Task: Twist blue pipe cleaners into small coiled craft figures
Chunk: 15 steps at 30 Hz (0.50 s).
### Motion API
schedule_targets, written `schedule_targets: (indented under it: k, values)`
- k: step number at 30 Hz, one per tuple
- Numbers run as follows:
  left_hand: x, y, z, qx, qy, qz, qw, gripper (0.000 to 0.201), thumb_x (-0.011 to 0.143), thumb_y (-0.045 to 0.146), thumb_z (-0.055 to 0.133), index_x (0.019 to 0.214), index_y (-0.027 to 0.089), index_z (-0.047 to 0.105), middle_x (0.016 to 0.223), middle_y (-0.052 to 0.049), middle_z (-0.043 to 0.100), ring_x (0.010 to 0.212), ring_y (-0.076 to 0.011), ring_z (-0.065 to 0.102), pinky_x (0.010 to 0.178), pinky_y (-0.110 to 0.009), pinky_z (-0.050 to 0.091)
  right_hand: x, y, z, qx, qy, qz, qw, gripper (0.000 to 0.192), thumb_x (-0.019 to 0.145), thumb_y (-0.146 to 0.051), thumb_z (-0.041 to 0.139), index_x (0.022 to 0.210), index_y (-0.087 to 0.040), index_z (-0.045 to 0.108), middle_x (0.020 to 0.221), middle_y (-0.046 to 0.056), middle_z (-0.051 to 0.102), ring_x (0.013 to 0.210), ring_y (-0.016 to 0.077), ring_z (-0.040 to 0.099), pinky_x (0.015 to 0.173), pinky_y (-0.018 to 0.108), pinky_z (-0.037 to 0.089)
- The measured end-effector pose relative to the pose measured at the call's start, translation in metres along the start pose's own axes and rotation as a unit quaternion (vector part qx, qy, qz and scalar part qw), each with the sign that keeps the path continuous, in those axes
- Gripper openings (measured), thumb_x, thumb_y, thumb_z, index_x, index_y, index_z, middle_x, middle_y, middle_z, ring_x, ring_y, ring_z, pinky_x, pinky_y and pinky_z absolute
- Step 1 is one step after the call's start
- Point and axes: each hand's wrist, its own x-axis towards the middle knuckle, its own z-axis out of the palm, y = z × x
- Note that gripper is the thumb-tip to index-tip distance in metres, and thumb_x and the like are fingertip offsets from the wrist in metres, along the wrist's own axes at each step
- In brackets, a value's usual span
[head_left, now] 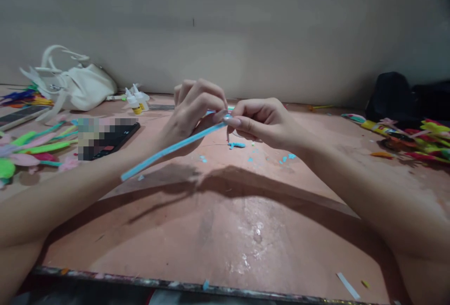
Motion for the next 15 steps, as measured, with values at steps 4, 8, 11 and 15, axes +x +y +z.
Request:
schedule_targets:
  k: [4,8,11,15]
  values:
    - [0.000,0.006,0.004,-0.031,0.016,-0.029,0.999,0.031,0.115,0.048,0.052,0.095,0.026,0.062,0.090,-0.001,0.069,0.085,-0.0191,0.059,0.087,-0.042,0.039,0.001,0.001,0.006,0.061,-0.028,0.008,0.998,0.032,0.100,-0.043,0.080,0.089,-0.013,0.072,0.057,-0.007,0.056,0.046,0.0037,0.047,0.044,0.017,0.038]
    - [0.002,0.019,0.013,-0.157,0.064,-0.176,0.970,0.042,0.107,0.065,0.060,0.091,0.027,0.061,0.085,0.000,0.065,0.075,-0.0184,0.057,0.074,-0.037,0.044,0.000,0.002,0.013,0.066,-0.019,-0.005,0.998,0.032,0.097,-0.043,0.083,0.092,-0.013,0.072,0.067,-0.002,0.070,0.057,0.0081,0.066,0.053,0.019,0.053]
    - [0.005,0.026,0.018,-0.273,0.111,-0.243,0.924,0.040,0.102,0.061,0.072,0.088,0.026,0.060,0.080,0.002,0.062,0.065,-0.0142,0.056,0.061,-0.031,0.043,-0.001,0.003,0.015,0.051,0.030,-0.029,0.998,0.030,0.099,-0.042,0.082,0.093,-0.014,0.071,0.069,-0.002,0.071,0.058,0.0083,0.068,0.054,0.019,0.055]
    - [0.008,0.033,0.019,-0.333,0.157,-0.262,0.892,0.043,0.092,0.056,0.086,0.077,0.023,0.062,0.073,0.002,0.061,0.063,-0.0124,0.059,0.058,-0.028,0.044,0.000,0.005,0.017,0.046,0.069,-0.060,0.995,0.030,0.099,-0.042,0.082,0.093,-0.015,0.070,0.068,-0.003,0.069,0.057,0.0076,0.066,0.053,0.019,0.054]
